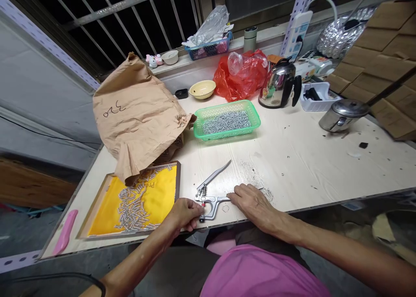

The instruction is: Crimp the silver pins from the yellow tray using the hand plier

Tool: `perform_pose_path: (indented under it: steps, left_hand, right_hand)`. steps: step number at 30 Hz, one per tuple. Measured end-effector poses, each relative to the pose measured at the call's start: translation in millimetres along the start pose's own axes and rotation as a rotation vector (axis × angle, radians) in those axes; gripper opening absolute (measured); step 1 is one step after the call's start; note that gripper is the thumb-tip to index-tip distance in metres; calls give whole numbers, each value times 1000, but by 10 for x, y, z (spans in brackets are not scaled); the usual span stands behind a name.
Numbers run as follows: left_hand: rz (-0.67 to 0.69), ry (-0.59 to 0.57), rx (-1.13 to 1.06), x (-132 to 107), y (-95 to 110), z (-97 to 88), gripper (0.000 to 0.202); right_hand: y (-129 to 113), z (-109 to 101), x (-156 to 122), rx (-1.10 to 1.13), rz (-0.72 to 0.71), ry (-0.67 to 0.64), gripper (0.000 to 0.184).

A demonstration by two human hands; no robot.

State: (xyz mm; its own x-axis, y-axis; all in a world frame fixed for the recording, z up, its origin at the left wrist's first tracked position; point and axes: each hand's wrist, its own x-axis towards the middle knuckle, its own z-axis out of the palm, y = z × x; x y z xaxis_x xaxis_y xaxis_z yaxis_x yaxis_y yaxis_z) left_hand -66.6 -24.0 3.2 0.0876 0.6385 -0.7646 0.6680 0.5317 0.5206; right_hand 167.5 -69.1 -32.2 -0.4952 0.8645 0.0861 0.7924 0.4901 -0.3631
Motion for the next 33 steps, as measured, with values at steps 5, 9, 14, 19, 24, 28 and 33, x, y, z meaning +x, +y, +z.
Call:
perform_pose_path:
  steps: [5,9,14,19,24,28,33]
  left_hand:
    - [-70,-91,-31,-1,-15,-12,44]
    - [-77,-87,-12,-31,-17,37,45]
    - [-82,-72,-25,-64,-27,77,44]
    - [-67,-68,-35,-66,-39,77,47]
    - [-61,-48,-22,-70,-27,84,48]
    - [-65,-52,-33,-76,-34,86,48]
    - [-76,-56,-59,-91,-57,94,50]
  right_hand:
    - [6,30,-11,-50,-17,28,18]
    - [-20,1,-9,-73,-21,23,17]
    - [-20,-93,-20,-15,-30,-28,17]
    - [153,-250,170,65,-71,-49,46]
    - [372,-336,549,12,-134,-225,102]
    - [383,-358,657,-14,-198,-209,91]
    - [310,-345,588,-88,-199,-148,74]
